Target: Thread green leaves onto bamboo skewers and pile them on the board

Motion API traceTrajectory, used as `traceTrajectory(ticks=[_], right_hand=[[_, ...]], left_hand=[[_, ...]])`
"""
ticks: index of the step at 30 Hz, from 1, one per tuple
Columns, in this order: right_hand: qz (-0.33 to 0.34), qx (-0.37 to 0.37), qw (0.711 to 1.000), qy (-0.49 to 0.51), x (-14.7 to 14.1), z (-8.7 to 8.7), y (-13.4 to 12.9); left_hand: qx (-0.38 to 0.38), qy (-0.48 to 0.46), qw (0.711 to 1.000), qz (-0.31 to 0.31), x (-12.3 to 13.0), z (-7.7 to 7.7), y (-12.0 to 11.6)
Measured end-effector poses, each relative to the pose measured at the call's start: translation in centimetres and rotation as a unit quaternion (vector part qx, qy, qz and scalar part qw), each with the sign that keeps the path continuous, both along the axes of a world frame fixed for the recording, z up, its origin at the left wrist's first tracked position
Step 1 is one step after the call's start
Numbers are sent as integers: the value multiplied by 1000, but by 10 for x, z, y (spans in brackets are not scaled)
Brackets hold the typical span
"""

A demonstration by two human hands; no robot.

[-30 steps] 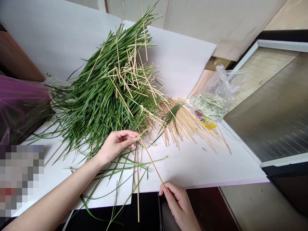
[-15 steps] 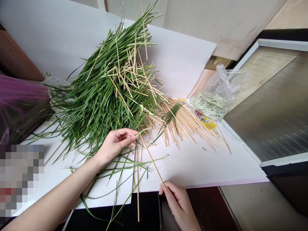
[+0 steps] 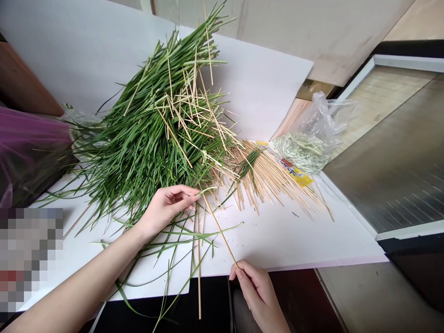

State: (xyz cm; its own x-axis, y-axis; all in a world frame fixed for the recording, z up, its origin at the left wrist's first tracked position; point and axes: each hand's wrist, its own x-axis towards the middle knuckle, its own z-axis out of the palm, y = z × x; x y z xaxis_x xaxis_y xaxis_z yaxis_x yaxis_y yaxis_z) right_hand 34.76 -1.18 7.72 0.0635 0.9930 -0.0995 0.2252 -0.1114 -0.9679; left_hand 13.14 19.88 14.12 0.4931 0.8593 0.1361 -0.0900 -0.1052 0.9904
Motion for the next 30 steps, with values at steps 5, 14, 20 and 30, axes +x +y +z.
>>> traceTrajectory(ticks=[5,14,20,30], right_hand=[[1,-1,1000,-1,0,2,0],[2,-2,1000,6,0,3,0],[-1,-10,1000,9,-1,3,1],[-12,-16,1000,11,-3,6,1]], left_hand=[[16,15,1000,3,-1,-2,1],[84,52,995,4,-2,0,-2],[75,60,995,15,-1,2,-3],[52,41,997,33,0,1,-2]])
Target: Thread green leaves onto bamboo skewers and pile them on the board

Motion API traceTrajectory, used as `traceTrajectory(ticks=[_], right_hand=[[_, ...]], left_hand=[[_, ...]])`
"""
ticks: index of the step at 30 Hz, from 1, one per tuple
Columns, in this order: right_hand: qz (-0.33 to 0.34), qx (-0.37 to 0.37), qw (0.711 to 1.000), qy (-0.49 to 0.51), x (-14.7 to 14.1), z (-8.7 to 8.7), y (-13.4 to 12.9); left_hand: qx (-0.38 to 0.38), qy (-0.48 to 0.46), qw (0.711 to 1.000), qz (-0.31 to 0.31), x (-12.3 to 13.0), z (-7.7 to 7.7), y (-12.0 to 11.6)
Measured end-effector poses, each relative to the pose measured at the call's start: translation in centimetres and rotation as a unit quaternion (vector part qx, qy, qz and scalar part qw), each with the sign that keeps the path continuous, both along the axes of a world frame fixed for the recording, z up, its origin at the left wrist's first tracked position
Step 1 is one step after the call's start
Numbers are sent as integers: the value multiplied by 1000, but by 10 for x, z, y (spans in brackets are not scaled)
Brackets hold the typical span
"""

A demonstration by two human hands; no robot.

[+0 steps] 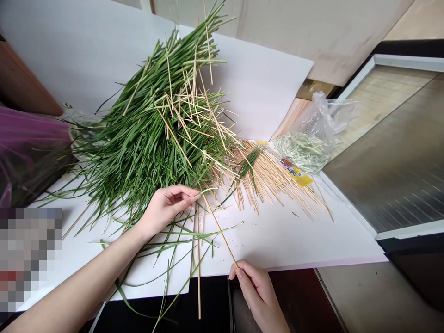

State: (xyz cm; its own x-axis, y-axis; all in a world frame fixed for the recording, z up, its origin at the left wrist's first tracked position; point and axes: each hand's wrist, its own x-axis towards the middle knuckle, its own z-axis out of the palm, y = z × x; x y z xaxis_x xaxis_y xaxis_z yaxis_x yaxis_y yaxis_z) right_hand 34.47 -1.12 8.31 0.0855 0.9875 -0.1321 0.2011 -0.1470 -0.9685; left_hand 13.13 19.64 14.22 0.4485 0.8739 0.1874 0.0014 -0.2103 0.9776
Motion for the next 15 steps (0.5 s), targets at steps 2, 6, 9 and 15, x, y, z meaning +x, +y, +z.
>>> traceTrajectory(ticks=[2,6,9,15], right_hand=[[-3,4,1000,9,0,0,0],[-2,6,1000,10,0,-1,0],[7,3,1000,4,2,-2,0],[2,6,1000,0,2,-1,-1]], left_hand=[[8,5,1000,1,0,0,0],[15,11,1000,1,1,0,0],[12,3,1000,5,0,0,0],[2,-2,1000,2,0,-1,1]])
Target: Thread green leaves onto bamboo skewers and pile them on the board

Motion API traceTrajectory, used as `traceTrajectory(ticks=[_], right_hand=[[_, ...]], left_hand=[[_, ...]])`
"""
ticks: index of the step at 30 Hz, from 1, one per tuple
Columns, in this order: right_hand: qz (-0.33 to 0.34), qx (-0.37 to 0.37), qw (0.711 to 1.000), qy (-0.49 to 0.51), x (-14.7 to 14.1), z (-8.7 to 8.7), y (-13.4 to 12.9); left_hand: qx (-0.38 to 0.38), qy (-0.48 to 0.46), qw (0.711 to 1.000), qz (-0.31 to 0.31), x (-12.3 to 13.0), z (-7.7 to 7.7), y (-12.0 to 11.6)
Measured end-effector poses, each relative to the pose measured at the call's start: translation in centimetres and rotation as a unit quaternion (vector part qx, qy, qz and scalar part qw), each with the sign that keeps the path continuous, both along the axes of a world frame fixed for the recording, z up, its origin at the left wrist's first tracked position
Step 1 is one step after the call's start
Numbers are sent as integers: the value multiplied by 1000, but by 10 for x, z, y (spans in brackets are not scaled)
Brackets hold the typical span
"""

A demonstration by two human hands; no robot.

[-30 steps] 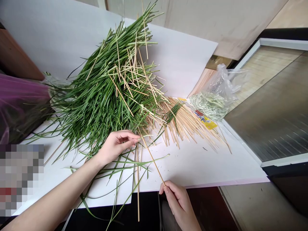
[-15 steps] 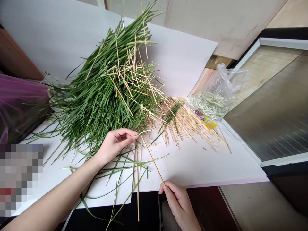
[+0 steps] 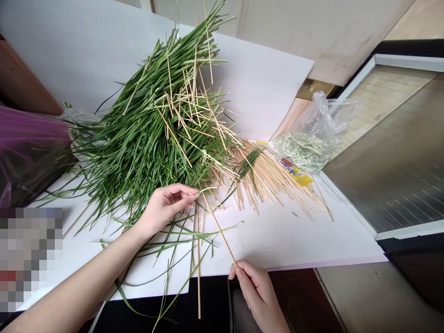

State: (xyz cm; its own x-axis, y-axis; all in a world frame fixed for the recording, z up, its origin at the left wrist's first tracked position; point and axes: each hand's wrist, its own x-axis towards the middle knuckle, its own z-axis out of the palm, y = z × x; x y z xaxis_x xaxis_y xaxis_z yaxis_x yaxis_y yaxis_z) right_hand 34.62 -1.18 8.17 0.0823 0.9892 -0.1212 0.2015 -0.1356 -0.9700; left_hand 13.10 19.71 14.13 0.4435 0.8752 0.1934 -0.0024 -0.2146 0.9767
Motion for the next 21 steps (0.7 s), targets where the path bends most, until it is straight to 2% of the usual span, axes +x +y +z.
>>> traceTrajectory(ticks=[12,21], right_hand=[[6,11,1000,11,2,-6,-1],[4,1,1000,6,2,-6,-2]], left_hand=[[97,34,995,13,-1,0,1],[138,41,990,4,-1,3,0]])
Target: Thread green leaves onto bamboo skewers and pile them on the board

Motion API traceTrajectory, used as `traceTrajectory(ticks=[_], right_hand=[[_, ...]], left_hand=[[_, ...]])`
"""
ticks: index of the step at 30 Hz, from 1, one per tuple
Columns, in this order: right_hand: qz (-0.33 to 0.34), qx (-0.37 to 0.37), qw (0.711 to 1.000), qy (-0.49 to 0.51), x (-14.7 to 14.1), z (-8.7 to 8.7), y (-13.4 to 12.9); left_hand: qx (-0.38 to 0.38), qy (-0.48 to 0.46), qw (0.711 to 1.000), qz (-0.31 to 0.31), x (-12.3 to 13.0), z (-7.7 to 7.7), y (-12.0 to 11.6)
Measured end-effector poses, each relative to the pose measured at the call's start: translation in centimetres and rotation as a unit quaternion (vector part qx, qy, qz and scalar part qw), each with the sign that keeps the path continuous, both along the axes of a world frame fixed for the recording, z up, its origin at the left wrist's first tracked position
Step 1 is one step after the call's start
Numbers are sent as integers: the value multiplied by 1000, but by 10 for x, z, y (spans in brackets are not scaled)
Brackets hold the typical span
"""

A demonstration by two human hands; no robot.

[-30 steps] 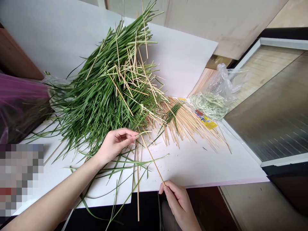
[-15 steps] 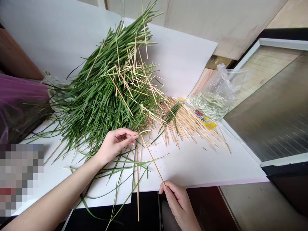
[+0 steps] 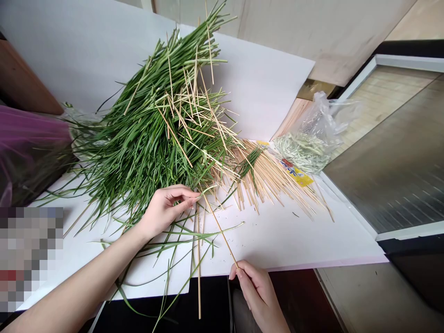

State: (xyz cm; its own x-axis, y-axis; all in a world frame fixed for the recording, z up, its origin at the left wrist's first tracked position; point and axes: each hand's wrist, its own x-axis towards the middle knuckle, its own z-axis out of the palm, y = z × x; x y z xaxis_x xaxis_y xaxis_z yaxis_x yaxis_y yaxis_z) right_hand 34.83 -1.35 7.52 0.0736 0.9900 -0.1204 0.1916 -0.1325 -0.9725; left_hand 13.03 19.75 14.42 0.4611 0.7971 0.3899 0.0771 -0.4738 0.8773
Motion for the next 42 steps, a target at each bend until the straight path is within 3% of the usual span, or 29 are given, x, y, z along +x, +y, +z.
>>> traceTrajectory(ticks=[13,28,42], right_hand=[[-1,1,1000,0,0,1,-1],[-1,-9,1000,-1,-2,3,1],[8,-7,1000,-16,-2,4,1]], left_hand=[[30,26,999,-23,-2,0,1],[74,55,989,-115,1,1,-4],[46,87,969,-225,5,-3,-12]])
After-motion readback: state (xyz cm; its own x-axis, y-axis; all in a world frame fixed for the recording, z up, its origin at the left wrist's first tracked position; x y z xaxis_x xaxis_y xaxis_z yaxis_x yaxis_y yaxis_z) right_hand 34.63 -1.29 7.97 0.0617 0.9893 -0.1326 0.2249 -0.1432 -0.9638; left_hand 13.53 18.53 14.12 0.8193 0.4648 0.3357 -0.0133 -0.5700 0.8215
